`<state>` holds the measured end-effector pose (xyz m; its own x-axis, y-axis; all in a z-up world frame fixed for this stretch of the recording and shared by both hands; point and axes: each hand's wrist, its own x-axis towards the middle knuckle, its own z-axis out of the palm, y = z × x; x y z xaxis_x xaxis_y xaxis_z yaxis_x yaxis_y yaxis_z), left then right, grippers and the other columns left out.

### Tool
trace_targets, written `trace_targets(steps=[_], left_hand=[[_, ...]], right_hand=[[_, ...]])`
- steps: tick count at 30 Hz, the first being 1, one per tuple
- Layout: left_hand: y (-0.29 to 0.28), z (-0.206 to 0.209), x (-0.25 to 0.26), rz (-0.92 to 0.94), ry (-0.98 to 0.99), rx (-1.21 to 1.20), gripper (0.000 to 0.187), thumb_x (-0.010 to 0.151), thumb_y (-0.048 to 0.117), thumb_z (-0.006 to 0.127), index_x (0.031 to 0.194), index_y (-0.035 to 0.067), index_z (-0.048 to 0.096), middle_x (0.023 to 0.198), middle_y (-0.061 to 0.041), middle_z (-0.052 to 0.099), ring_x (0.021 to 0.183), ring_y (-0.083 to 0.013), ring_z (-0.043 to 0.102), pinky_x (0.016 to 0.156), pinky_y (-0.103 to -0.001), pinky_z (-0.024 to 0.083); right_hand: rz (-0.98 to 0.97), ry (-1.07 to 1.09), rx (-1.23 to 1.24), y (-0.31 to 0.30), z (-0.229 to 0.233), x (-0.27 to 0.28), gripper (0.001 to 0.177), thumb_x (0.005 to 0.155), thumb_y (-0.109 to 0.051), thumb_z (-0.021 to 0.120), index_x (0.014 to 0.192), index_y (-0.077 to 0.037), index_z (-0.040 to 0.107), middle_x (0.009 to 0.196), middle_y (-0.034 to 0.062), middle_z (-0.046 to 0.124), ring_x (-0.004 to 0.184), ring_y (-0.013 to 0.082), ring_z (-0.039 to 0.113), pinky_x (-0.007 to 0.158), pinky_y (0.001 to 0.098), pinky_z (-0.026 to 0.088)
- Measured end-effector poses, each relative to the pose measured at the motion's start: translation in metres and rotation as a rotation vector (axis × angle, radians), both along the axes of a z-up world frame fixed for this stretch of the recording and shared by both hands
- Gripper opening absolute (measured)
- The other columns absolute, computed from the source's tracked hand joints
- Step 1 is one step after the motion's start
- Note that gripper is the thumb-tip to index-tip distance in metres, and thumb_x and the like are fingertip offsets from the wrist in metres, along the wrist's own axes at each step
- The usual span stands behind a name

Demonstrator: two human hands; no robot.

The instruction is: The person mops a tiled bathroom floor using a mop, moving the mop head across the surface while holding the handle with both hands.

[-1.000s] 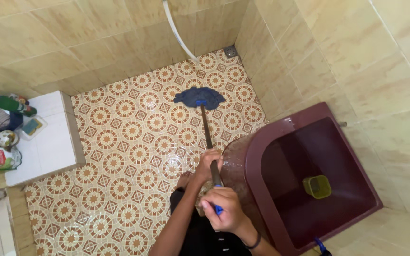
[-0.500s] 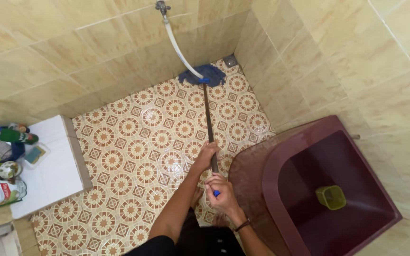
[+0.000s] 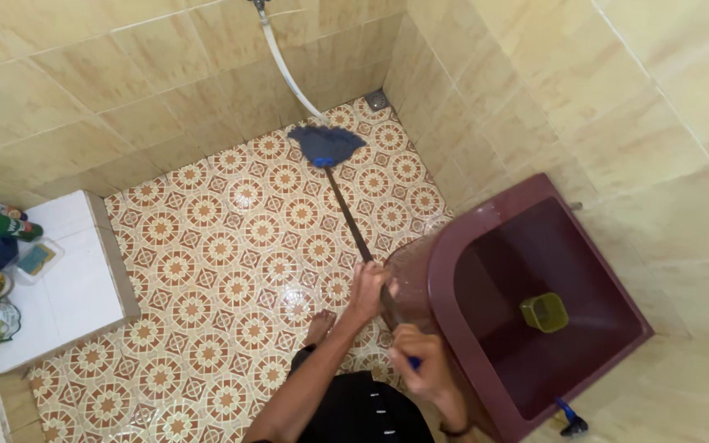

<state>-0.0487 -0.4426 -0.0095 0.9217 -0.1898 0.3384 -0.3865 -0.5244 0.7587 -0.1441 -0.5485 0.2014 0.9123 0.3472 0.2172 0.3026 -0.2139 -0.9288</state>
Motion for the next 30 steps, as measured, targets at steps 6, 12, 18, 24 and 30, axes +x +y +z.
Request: trace_targets(steps=[6,12,18,24,30], left_hand=[[-0.067,0.098,-0.060,0.027,0.068,-0.153,0.027,0.085,0.019,0.073,0.061,0.011,0.064,0.056,-0.004,0.060,0.062,-0.0213,0.051,0.076,-0.044,0.038],[-0.069,0.125,-0.099,-0.212,0.024,-0.281,0.044,0.096,0.017,0.074,0.058,0.009,0.054,0.053,-0.005,0.053,0.050,-0.0190,0.050,0.061,-0.040,0.043],[-0.049,0.091,-0.078,-0.149,-0.113,-0.280,0.040,0.097,0.010,0.069,0.061,0.007,0.051,0.053,-0.009,0.051,0.044,-0.0236,0.052,0.051,-0.040,0.046],[-0.046,0.069,-0.023,-0.122,-0.200,-0.240,0.038,0.094,0.006,0.066,0.060,0.006,0.048,0.053,-0.011,0.050,0.045,-0.0261,0.051,0.049,-0.041,0.044],[-0.042,0.002,0.051,-0.083,-0.093,-0.205,0.035,0.093,0.003,0.066,0.062,0.008,0.051,0.054,-0.008,0.051,0.049,-0.0217,0.053,0.057,-0.038,0.049]], right_hand=[[0.085,0.008,0.122,-0.064,0.111,-0.036,0.057,0.101,-0.036,0.055,0.059,0.001,0.047,0.057,0.0099,0.052,0.057,0.0237,0.052,0.071,0.0410,0.047],[0.230,0.011,0.207,-0.087,0.153,-0.059,0.077,0.103,-0.071,0.037,0.057,-0.009,0.040,0.054,0.0039,0.046,0.052,0.0200,0.050,0.062,0.0352,0.043],[0.237,-0.106,0.322,-0.059,0.141,-0.043,0.066,0.097,-0.055,0.061,0.054,-0.008,0.041,0.051,0.0034,0.042,0.046,0.0210,0.047,0.053,0.0378,0.038],[0.102,-0.153,0.384,-0.051,0.128,-0.003,0.054,0.093,-0.038,0.066,0.057,-0.006,0.042,0.053,0.0045,0.043,0.048,0.0197,0.045,0.054,0.0370,0.038],[0.072,-0.183,0.438,-0.057,0.059,0.057,0.043,0.097,-0.018,0.056,0.057,-0.007,0.042,0.054,0.0047,0.046,0.048,0.0204,0.047,0.057,0.0380,0.042]])
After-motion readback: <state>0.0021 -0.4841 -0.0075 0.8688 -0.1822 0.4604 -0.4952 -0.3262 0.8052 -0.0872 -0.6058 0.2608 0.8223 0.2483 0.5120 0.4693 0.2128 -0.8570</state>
